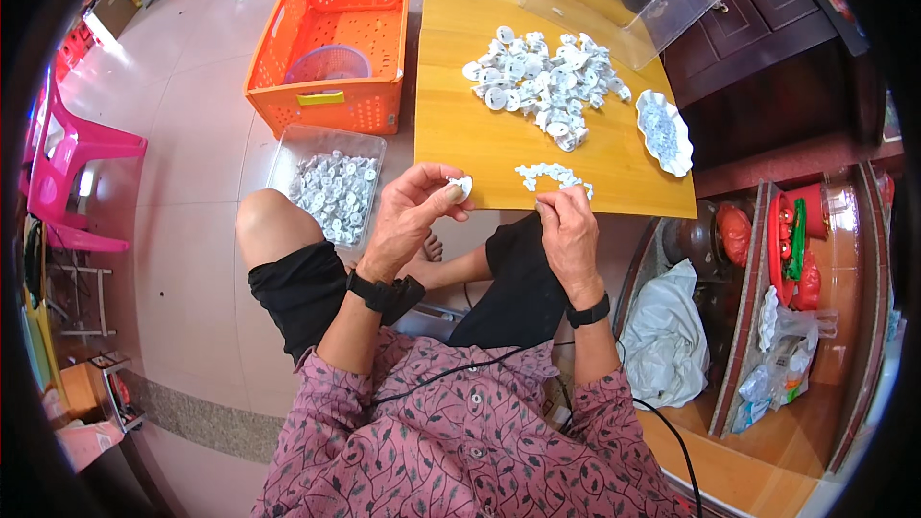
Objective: Manually assemble small white plastic parts on a wooden table.
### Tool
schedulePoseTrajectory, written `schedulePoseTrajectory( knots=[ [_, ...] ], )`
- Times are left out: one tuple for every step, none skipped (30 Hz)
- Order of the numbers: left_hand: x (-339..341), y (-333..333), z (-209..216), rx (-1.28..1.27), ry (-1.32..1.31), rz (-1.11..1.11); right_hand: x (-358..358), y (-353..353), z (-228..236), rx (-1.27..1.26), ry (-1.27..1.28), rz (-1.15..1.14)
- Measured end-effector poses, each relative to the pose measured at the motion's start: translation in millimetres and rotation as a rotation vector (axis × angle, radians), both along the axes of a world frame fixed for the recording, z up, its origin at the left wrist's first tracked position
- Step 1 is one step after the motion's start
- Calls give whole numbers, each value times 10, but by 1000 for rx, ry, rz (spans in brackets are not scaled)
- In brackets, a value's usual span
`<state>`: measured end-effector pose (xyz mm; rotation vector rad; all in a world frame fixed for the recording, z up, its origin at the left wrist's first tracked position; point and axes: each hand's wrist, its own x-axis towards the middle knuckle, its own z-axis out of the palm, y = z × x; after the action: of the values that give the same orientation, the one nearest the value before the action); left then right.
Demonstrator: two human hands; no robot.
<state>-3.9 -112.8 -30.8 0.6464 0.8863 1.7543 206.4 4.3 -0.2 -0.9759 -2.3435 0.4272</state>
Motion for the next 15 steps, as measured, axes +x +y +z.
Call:
schedulePoseTrajectory(
  knots=[
    [-1, -1, 3, -1, 0, 1, 4, -12, -26, 51, 0, 5],
    [-1, 1, 5, -2, 0, 3, 9, -24, -42, 102, 1, 10],
    [0, 5, 7, 3, -7, -3, 19, -32, -47, 102, 1, 12],
    [-1, -1, 6, 7, -14, -8, 22, -46, -41, 142, -21, 25],
    [-2, -8, 4, 5, -14, -6, 21, -55, -40, 182, -43, 38],
    [-4, -15, 1, 1, -11, -1, 16, -58, -49, 181, -42, 40],
    [-1, -14, 1, -3, -9, 2, 19, -58, -59, 212, -50, 48],
    [0, -12, -1, -3, -9, 2, 21, -57, -70, 244, -58, 57],
    [-1, -11, -3, -1, -13, -2, 27, -54, -88, 244, -58, 57],
    [-3, -10, -8, 0, -18, -4, 28, -49, -104, 222, 7, 60],
    [-4, -7, -14, 0, -17, -2, 27, -48, -115, 199, 72, 64],
    [-4, -1, -18, 3, -20, -4, 27, -68, -126, 199, 73, 66],
    [-4, -1, -20, 5, -22, -5, 7, -112, -120, -61, 203, 5],
    [-4, -2, -16, 4, -21, 0, -26, -146, -111, -321, 330, -57],
    [-4, -4, -12, 10, -29, 1, -68, -163, -92, -324, 330, -52]
  ],
)
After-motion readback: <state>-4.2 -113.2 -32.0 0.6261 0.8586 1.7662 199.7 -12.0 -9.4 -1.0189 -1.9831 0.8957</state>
